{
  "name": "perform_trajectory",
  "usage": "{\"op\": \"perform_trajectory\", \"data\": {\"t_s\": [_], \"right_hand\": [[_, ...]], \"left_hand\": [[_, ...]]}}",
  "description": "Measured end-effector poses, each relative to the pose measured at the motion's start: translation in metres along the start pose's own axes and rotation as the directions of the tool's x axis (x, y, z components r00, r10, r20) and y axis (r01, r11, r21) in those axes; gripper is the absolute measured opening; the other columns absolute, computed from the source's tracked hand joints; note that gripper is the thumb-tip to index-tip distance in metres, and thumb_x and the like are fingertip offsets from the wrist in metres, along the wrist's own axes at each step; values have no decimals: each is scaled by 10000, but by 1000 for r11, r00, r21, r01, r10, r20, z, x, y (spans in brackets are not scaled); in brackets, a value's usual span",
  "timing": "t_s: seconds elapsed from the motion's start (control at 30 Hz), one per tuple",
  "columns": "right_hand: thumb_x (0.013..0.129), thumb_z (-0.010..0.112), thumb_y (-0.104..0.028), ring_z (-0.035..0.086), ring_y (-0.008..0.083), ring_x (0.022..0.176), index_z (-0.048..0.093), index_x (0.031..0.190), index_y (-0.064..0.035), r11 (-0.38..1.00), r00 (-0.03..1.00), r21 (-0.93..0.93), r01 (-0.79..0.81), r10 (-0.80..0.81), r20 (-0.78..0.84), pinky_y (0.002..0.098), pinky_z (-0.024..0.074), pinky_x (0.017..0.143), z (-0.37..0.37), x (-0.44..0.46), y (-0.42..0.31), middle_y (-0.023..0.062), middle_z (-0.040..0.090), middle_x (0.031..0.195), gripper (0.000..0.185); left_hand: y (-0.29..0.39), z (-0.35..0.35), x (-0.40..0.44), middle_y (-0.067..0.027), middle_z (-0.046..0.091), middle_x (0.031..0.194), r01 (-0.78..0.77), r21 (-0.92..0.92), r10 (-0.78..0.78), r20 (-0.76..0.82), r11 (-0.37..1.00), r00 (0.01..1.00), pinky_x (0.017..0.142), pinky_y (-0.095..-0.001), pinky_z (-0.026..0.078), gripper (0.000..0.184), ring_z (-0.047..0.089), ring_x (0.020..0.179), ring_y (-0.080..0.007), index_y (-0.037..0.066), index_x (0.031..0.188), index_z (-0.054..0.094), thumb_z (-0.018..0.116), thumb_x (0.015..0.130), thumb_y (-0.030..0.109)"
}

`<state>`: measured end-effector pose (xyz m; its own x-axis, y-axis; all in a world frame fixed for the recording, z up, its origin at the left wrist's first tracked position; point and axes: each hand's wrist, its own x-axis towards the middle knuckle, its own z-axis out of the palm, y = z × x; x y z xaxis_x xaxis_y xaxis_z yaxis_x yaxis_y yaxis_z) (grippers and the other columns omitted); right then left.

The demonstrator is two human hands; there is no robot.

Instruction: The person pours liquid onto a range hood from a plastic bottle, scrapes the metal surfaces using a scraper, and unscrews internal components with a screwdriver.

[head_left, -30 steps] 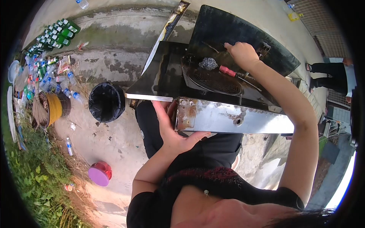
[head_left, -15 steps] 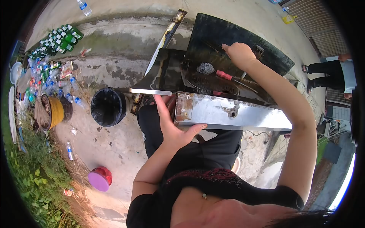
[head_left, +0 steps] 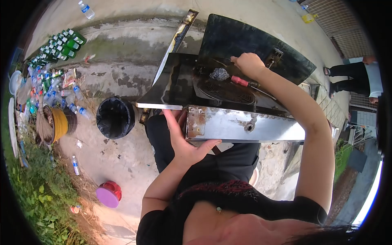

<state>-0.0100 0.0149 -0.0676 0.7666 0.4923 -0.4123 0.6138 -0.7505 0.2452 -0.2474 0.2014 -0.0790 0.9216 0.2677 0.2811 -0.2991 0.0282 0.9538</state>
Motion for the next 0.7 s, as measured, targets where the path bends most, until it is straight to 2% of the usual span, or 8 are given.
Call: {"op": "perform_trajectory", "data": {"t_s": [0.1,0.2,0.33,0.37,0.5,0.7], "right_hand": [[800,511,-205,595,285,765,590,1046,-172,994,998,103,-25,30,-48,389,483,687,-2,-12,17,112,616,807,260],[809,513,-199,595,283,750,587,1059,-176,999,994,26,-47,49,-97,384,485,663,-15,-25,39,108,615,764,261],[840,458,-140,602,289,752,565,1074,-127,989,997,-125,-72,69,-27,383,495,650,-12,-31,35,108,607,755,258],[843,440,-110,607,289,762,547,1085,-85,988,997,-131,-78,76,-18,373,503,638,-9,-30,31,113,605,773,266],[831,452,-99,613,278,769,530,1077,-33,986,998,-158,-57,54,-24,366,507,609,-2,-27,24,131,607,791,266],[790,486,-97,614,278,783,587,976,-40,993,997,-97,-68,64,-42,362,510,625,6,-14,22,123,620,791,219]], "left_hand": [[-2,-1,0,-190,268,1257,-30,7,30,4,1000,1000,937,-348,304,1242,359,1126,-256,13,1344,-100,814,531,227],[1,-1,1,-187,268,1252,36,-18,-37,-7,999,999,936,-349,308,1243,358,1126,-255,18,1346,-99,814,529,229],[0,1,0,-184,269,1246,-15,6,15,-17,1000,1000,929,-346,314,1240,364,1113,-251,22,1346,-101,811,532,228],[0,1,0,-184,268,1246,-22,21,22,-15,1000,1000,927,-346,316,1238,367,1109,-250,22,1346,-101,811,534,228],[1,0,-2,-184,255,1252,-4,8,4,2,1000,1000,924,-345,317,1229,360,1110,-250,25,1346,-103,806,542,223],[2,3,0,-182,264,1247,23,-30,-24,-25,999,999,934,-347,302,1223,354,1115,-250,23,1347,-100,799,543,224]]}}
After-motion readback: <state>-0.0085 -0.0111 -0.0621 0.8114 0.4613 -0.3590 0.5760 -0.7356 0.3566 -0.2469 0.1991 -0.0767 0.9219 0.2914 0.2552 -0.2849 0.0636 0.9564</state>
